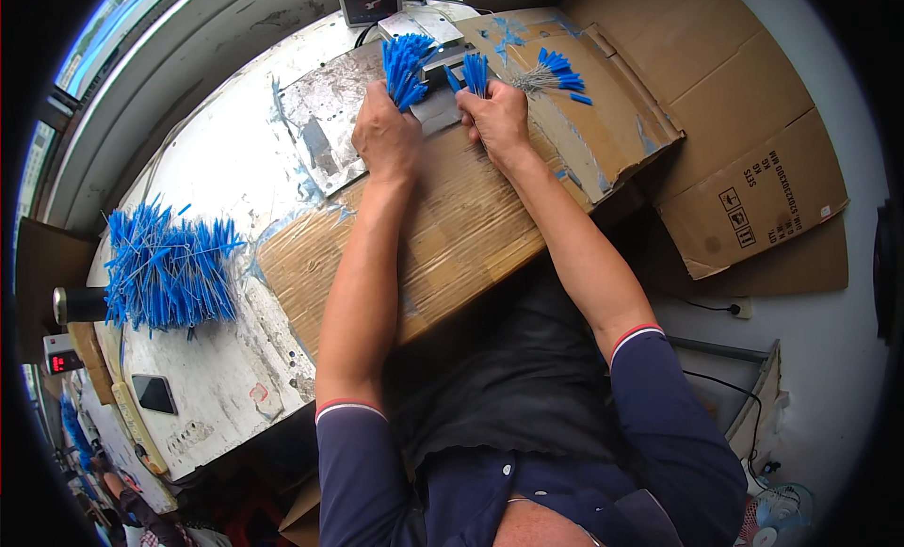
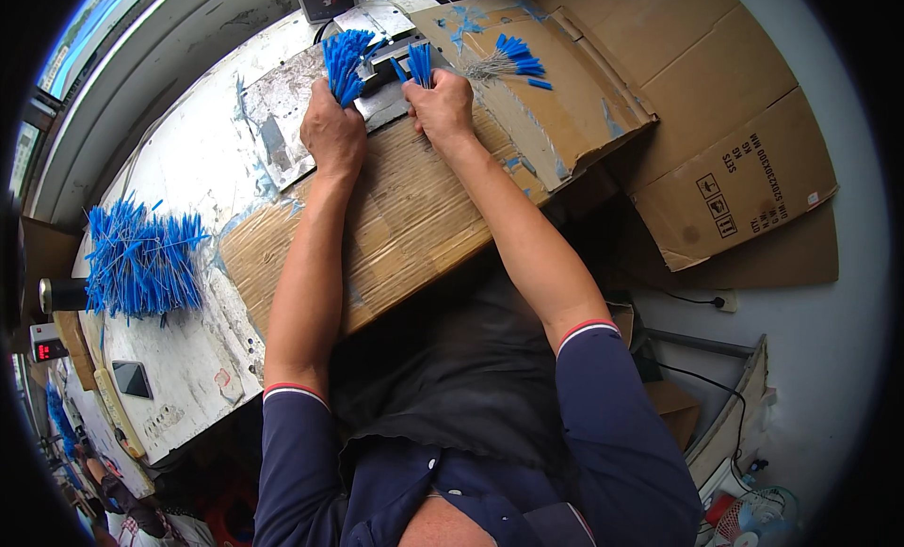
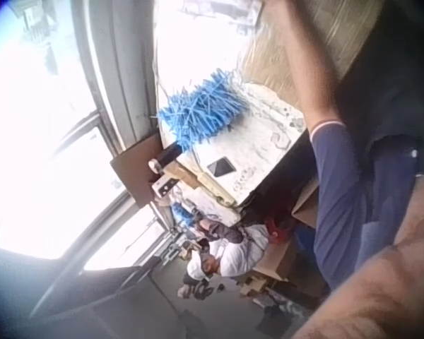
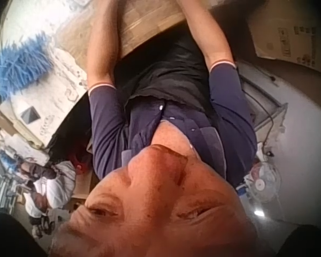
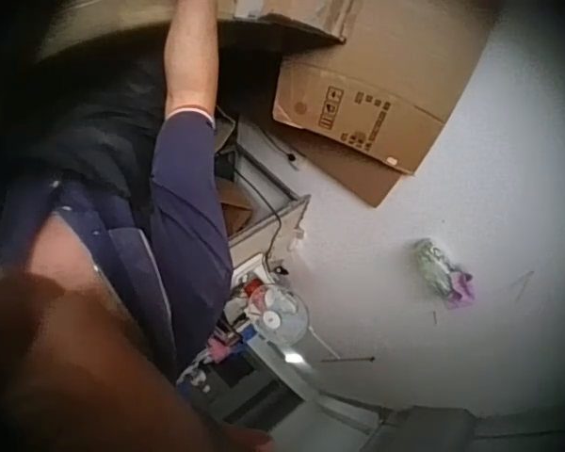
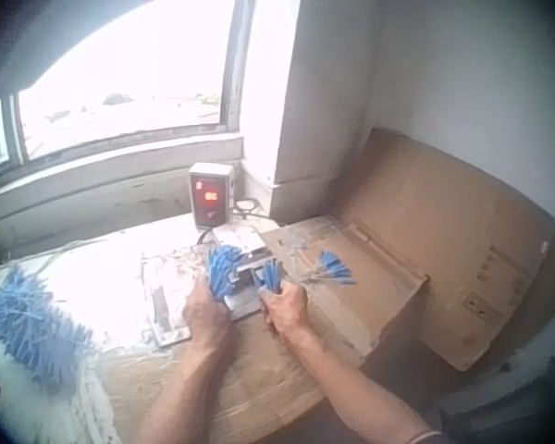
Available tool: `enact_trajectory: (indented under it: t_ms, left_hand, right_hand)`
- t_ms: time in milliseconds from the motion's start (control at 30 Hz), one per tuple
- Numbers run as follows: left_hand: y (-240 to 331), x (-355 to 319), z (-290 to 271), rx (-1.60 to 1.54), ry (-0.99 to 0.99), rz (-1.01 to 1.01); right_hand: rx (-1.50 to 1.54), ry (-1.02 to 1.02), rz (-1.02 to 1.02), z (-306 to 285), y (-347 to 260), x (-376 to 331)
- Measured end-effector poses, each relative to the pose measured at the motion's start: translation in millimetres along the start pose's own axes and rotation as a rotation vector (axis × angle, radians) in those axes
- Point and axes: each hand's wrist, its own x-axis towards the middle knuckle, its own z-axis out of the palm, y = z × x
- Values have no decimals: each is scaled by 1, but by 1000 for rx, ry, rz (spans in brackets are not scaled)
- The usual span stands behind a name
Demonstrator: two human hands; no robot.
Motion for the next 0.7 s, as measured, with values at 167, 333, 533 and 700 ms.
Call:
enact_trajectory:
  t_ms: [167, 333, 533, 700]
  left_hand:
    - [0, 0, 1, 6, 10, 6]
    - [-1, 0, 2, -12, 21, 5]
    - [-5, 3, 6, -12, 145, 134]
    - [-4, -1, 5, 41, 40, 44]
  right_hand:
    - [-154, 71, 45, 9, -10, 2]
    - [-233, 132, 42, 17, -14, 3]
    - [-214, 173, 6, 20, -15, -1]
    - [-34, 145, 68, 14, -12, -1]
